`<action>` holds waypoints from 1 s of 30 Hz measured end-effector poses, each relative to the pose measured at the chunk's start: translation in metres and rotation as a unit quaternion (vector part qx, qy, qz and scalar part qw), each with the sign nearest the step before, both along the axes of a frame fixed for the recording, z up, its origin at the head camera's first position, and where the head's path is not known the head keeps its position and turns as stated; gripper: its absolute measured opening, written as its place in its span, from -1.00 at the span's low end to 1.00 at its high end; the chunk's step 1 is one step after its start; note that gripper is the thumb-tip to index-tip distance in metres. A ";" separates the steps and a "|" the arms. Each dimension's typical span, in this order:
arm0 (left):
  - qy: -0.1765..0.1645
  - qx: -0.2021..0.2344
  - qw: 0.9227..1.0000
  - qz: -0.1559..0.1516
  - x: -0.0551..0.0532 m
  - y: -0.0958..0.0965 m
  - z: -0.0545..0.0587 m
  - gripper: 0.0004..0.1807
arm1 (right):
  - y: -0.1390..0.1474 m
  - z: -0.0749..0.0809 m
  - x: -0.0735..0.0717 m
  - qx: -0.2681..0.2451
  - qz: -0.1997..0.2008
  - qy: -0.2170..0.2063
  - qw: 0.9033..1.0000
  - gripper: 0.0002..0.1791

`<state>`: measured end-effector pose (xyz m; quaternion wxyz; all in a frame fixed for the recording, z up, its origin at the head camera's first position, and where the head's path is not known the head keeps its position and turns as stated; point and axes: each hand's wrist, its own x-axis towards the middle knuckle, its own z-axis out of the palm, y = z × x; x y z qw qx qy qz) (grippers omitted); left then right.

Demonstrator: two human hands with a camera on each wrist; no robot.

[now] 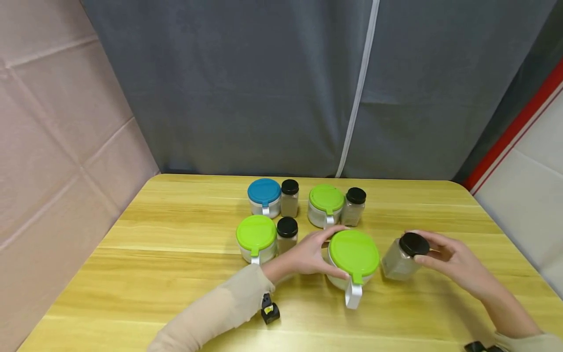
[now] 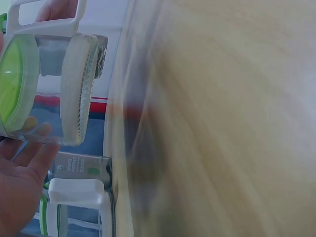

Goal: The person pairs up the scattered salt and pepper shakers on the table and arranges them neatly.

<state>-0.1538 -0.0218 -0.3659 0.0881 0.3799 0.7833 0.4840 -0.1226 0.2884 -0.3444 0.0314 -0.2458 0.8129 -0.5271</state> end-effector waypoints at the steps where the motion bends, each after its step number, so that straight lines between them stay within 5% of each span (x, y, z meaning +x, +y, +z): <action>1: -0.003 0.000 1.000 0.001 0.000 -0.001 0.000 -0.04 | -0.001 0.000 0.000 -0.001 0.001 -0.004 1.000 -0.51; 15: -0.019 0.003 1.000 0.009 0.004 -0.010 -0.004 -0.03 | -0.014 -0.007 -0.002 -0.052 0.054 0.021 0.997 -0.51; 30: -0.013 -0.012 1.000 0.021 0.006 -0.017 -0.010 -0.04 | -0.028 -0.009 -0.004 -0.038 0.063 0.027 0.997 -0.50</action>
